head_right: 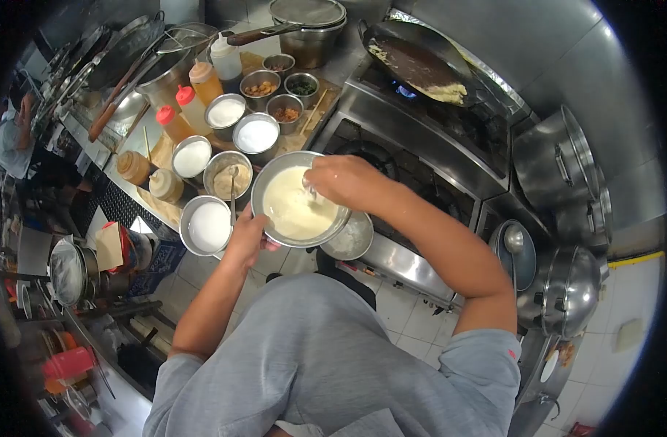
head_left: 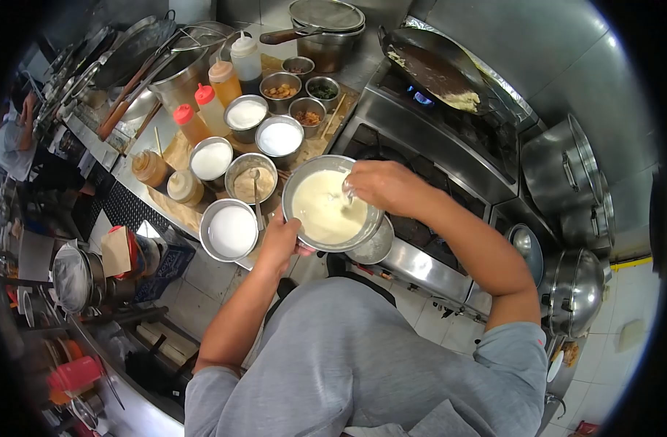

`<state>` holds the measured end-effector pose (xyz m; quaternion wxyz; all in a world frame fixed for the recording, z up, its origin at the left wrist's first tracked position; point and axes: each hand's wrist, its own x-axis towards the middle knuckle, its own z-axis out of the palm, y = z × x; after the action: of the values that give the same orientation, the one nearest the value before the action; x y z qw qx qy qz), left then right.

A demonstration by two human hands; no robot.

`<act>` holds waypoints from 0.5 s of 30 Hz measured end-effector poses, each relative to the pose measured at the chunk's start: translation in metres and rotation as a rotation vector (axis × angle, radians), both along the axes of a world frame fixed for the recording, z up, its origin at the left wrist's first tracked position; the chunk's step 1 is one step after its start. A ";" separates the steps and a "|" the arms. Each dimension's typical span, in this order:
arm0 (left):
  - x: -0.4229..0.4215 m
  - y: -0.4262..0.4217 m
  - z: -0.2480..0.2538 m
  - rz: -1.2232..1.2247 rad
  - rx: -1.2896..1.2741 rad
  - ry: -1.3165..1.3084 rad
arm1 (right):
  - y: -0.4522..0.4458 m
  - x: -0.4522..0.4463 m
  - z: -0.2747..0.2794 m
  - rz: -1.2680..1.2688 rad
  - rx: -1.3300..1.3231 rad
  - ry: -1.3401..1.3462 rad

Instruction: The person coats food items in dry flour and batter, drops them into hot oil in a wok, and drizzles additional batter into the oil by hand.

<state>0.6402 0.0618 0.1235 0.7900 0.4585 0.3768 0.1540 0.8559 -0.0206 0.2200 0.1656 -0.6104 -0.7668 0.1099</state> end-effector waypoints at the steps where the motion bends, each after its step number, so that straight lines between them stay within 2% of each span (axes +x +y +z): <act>1: 0.001 0.000 -0.001 0.000 0.002 0.005 | 0.002 -0.001 0.014 -0.017 0.002 0.039; 10: 0.007 -0.001 0.008 -0.014 -0.014 -0.010 | 0.005 -0.005 0.111 -0.027 0.052 0.071; 13: 0.010 -0.001 0.013 -0.014 0.003 -0.003 | 0.006 -0.004 0.126 -0.128 -0.068 0.130; 15: 0.012 -0.002 0.018 -0.011 0.017 -0.016 | 0.013 0.004 0.113 -0.109 -0.071 0.123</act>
<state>0.6526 0.0600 0.1412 0.7899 0.4661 0.3665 0.1564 0.8597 -0.0075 0.3333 0.1961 -0.6489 -0.7164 0.1652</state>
